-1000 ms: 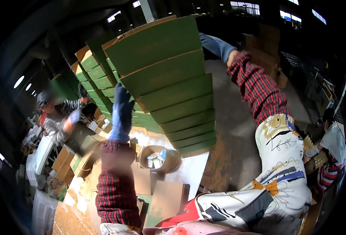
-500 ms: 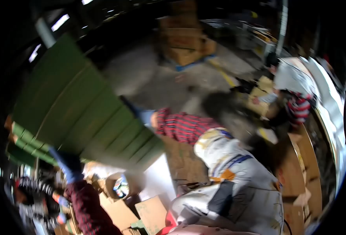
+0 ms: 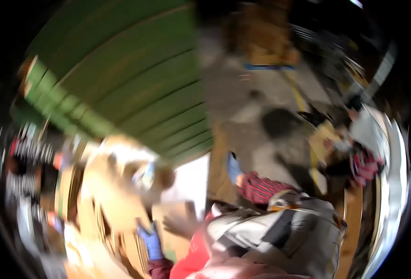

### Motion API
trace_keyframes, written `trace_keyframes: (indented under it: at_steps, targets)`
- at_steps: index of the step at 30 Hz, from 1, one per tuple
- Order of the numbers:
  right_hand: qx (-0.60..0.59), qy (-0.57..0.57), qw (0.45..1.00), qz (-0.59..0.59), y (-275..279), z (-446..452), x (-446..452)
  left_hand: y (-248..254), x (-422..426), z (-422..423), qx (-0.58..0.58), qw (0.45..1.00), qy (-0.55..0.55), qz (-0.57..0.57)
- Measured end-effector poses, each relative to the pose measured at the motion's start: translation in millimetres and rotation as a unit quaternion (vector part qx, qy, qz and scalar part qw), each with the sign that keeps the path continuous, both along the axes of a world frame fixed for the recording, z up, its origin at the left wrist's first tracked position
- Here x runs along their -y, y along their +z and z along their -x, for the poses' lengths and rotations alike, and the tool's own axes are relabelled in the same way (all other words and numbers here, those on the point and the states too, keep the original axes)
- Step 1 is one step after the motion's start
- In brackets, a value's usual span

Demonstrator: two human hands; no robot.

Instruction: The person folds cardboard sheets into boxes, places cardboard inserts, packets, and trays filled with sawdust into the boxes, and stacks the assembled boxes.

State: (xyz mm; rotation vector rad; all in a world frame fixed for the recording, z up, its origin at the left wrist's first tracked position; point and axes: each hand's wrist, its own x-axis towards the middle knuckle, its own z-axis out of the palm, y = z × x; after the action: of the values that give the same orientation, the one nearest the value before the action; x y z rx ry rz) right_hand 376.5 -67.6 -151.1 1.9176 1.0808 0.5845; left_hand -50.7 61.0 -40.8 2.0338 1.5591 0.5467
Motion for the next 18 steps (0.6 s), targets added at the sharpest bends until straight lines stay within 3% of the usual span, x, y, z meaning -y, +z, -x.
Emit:
trace_keyframes:
  at_steps: [1, 2, 3, 4, 5, 6, 8, 10, 12, 14, 16, 18]
  targets:
    - [-0.180, 0.054, 0.968, -0.165, -2, 30, -1, -99, 25, 56, 0.058, 0.998, 0.019, -0.012]
    - [-0.377, 0.091, 0.875, -0.291, -9, 62, -4, -45, 73, 48, -0.007, 0.994, 0.063, 0.090]
    - [-0.566, 0.098, 0.729, -0.372, -13, 92, -7, -56, 119, 57, -0.211, 0.963, 0.141, 0.089]
    - [-0.722, 0.058, 0.547, -0.419, -8, 117, -7, -28, 147, 44, -0.264, 0.940, 0.159, 0.147]
    - [-0.679, 0.176, 0.632, -0.330, 9, 127, -23, -59, 177, 60, -0.237, 0.940, 0.205, 0.131]
    - [-0.631, 0.238, 0.676, -0.296, 8, 141, -42, -59, 194, 60, -0.226, 0.931, 0.232, 0.170]
    - [-0.670, 0.145, 0.711, -0.158, 12, 167, -76, -63, 211, 55, -0.279, 0.927, 0.189, 0.167]
    - [-0.740, 0.081, 0.664, -0.066, 19, 197, -86, -78, 211, 56, -0.295, 0.920, 0.208, 0.153]
    - [-0.667, 0.113, 0.736, -0.041, 12, 206, -102, -68, 205, 49, -0.300, 0.913, 0.213, 0.177]
    - [-0.732, 0.156, 0.661, -0.047, -9, 182, -112, -69, 213, 66, -0.296, 0.933, 0.141, 0.146]
    - [-0.852, 0.028, 0.523, -0.020, 42, 174, -122, -57, 221, 79, -0.262, 0.951, 0.136, 0.088]
    - [-0.915, -0.041, 0.395, -0.074, 97, 174, -123, -35, 224, 92, -0.255, 0.966, 0.039, -0.001]
